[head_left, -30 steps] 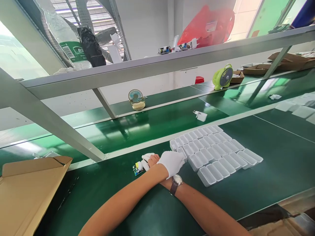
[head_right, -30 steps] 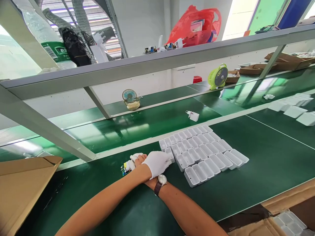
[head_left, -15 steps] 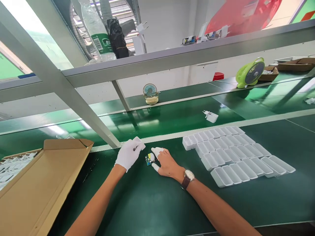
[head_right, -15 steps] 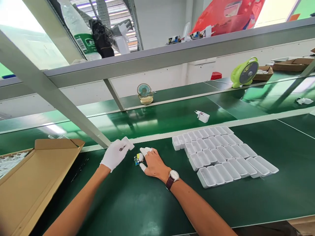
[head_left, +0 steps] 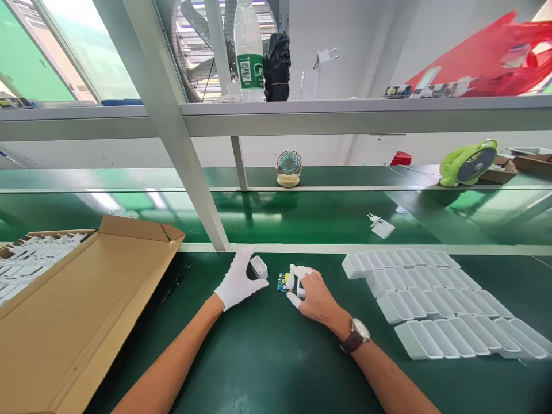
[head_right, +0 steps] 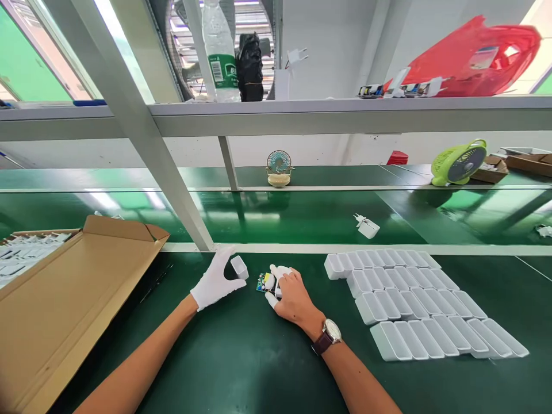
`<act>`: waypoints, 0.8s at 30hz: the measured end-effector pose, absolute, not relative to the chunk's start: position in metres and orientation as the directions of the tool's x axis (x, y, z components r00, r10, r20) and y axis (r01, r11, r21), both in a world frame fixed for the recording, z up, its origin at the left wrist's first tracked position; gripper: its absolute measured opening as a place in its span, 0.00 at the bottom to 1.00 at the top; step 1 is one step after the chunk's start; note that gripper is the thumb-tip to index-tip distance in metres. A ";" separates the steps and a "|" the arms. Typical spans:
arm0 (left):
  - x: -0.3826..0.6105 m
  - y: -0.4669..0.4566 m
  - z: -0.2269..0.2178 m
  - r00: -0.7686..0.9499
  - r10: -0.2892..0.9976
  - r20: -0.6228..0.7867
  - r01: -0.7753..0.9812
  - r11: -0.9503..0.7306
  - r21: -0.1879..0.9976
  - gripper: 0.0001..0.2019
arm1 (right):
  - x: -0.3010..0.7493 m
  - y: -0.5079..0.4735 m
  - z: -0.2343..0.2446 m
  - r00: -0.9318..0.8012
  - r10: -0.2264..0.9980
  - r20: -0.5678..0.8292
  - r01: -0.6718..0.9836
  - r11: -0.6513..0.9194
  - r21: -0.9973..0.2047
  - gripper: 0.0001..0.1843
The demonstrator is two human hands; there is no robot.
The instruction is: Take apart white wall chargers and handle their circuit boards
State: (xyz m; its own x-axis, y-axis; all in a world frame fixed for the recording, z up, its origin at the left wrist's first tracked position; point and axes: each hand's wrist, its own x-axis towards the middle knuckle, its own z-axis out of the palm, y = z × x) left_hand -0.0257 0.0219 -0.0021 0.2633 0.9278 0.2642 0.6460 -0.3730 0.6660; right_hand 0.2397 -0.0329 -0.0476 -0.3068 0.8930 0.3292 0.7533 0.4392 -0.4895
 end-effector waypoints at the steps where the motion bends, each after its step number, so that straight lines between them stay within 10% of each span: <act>1: -0.028 0.021 -0.008 0.276 0.937 0.215 0.607 -0.343 0.717 0.45 | 0.240 -0.032 -0.048 -0.314 0.892 0.324 0.754 0.442 -0.486 0.37; 17: -0.016 0.007 -0.037 0.318 0.944 0.083 0.559 -0.257 0.788 0.37 | 0.242 -0.035 -0.050 -0.349 0.869 0.351 0.764 0.481 -0.430 0.37; 24: -0.020 0.008 -0.020 0.240 0.971 0.011 0.636 -0.166 0.754 0.49 | 0.242 -0.037 -0.045 -0.377 0.859 0.347 0.812 0.487 -0.323 0.13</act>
